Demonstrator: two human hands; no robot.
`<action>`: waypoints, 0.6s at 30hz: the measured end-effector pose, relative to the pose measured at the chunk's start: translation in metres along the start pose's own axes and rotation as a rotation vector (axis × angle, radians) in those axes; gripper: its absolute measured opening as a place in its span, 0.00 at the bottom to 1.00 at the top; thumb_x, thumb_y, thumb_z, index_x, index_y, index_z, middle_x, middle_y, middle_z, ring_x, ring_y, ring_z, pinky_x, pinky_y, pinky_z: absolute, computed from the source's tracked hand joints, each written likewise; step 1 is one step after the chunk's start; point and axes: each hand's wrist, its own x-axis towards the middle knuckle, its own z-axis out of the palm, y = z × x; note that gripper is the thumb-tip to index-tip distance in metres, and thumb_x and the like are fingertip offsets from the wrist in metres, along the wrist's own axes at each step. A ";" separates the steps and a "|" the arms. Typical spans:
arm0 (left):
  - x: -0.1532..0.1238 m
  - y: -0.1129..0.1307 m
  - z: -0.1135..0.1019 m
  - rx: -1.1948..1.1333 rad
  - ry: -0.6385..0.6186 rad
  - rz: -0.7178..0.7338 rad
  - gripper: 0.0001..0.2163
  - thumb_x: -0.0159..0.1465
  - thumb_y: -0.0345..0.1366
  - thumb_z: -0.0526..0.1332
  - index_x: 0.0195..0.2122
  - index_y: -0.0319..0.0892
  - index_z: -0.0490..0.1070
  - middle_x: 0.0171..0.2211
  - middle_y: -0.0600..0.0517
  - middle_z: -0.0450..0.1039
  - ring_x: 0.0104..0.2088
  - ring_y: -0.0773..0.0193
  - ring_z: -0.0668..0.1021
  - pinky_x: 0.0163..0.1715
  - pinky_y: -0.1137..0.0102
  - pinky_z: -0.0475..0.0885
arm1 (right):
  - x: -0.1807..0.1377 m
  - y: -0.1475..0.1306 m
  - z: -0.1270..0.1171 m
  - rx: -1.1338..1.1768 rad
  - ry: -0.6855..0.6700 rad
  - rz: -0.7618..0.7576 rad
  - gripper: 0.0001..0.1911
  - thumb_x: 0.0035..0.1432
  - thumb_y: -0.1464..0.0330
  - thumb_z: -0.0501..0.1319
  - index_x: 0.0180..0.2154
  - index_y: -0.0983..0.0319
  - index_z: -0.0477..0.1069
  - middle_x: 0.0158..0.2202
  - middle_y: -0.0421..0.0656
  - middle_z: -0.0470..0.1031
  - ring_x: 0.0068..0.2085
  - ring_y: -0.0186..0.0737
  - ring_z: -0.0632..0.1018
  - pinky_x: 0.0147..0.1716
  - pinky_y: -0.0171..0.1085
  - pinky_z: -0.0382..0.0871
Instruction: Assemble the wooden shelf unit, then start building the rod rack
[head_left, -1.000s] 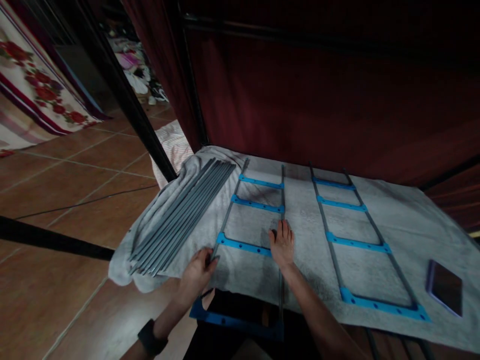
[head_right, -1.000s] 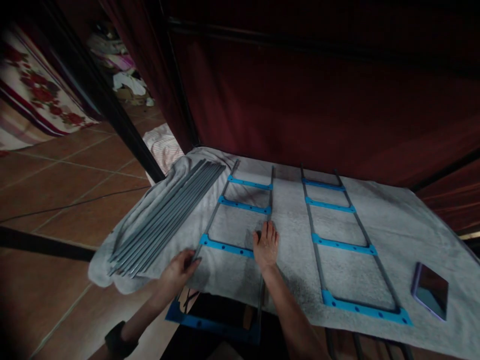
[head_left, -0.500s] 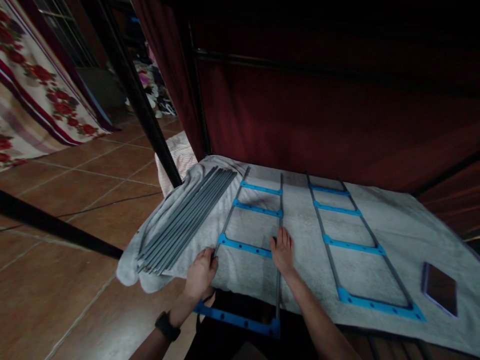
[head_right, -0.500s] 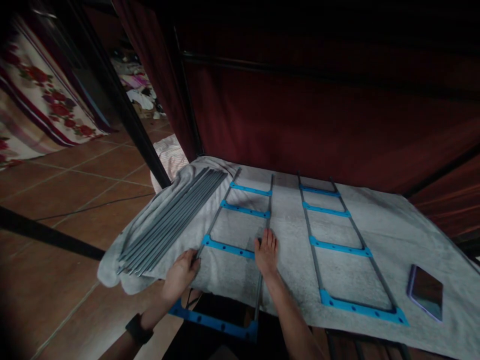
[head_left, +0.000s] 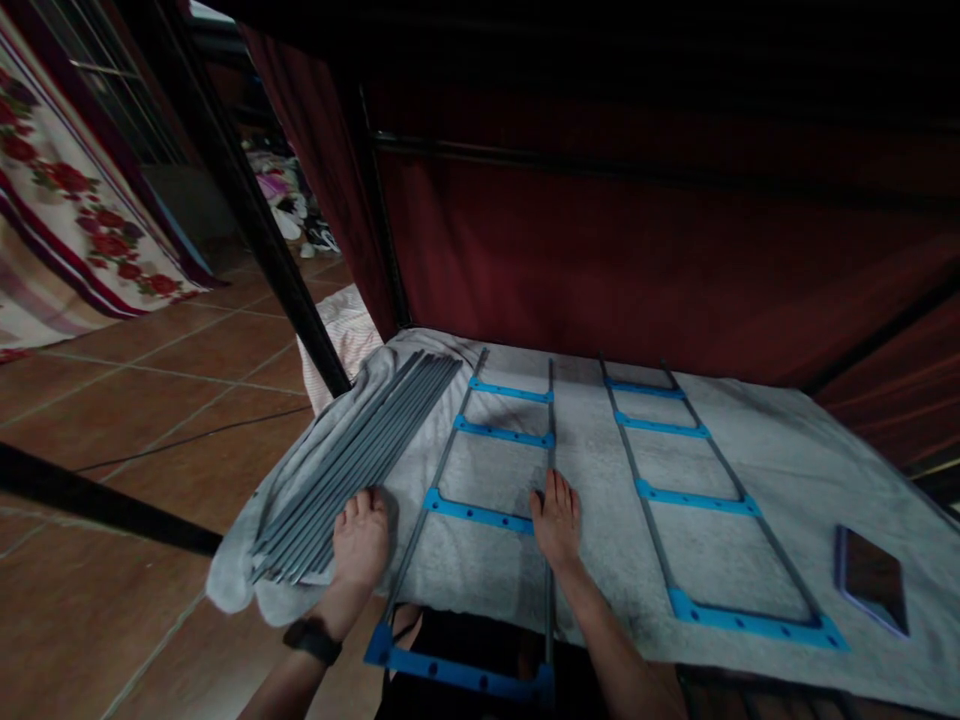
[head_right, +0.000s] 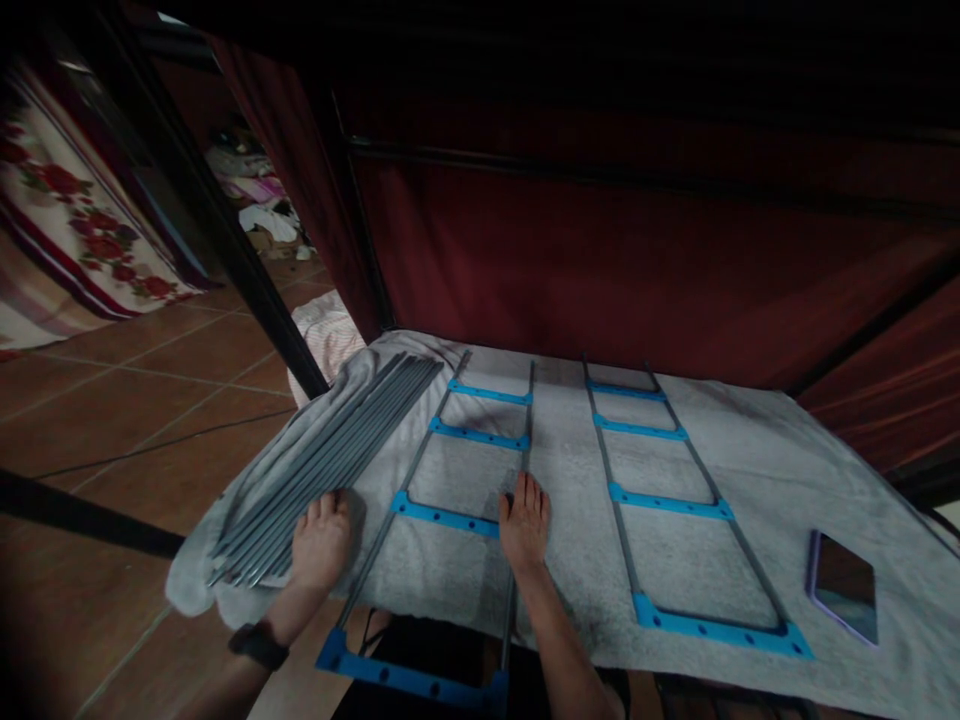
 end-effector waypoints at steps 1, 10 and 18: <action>0.002 0.002 0.000 0.015 0.008 -0.012 0.19 0.67 0.25 0.46 0.52 0.32 0.72 0.46 0.34 0.72 0.47 0.46 0.73 0.44 0.57 0.68 | 0.000 0.000 0.000 0.003 -0.001 0.002 0.32 0.70 0.60 0.44 0.68 0.71 0.56 0.65 0.57 0.66 0.67 0.49 0.63 0.66 0.51 0.50; 0.025 0.000 0.004 -0.104 -0.040 -0.126 0.15 0.66 0.27 0.46 0.44 0.31 0.71 0.38 0.34 0.75 0.41 0.46 0.79 0.35 0.62 0.72 | 0.001 0.001 0.003 0.025 0.017 -0.004 0.31 0.70 0.60 0.43 0.67 0.69 0.57 0.65 0.56 0.66 0.67 0.49 0.62 0.67 0.51 0.49; 0.032 -0.004 0.006 -0.890 0.021 -0.274 0.12 0.64 0.46 0.53 0.31 0.43 0.67 0.25 0.50 0.71 0.29 0.57 0.76 0.29 0.68 0.69 | 0.001 0.000 0.001 0.044 0.035 -0.001 0.30 0.70 0.61 0.46 0.67 0.68 0.57 0.65 0.56 0.65 0.67 0.48 0.63 0.66 0.51 0.51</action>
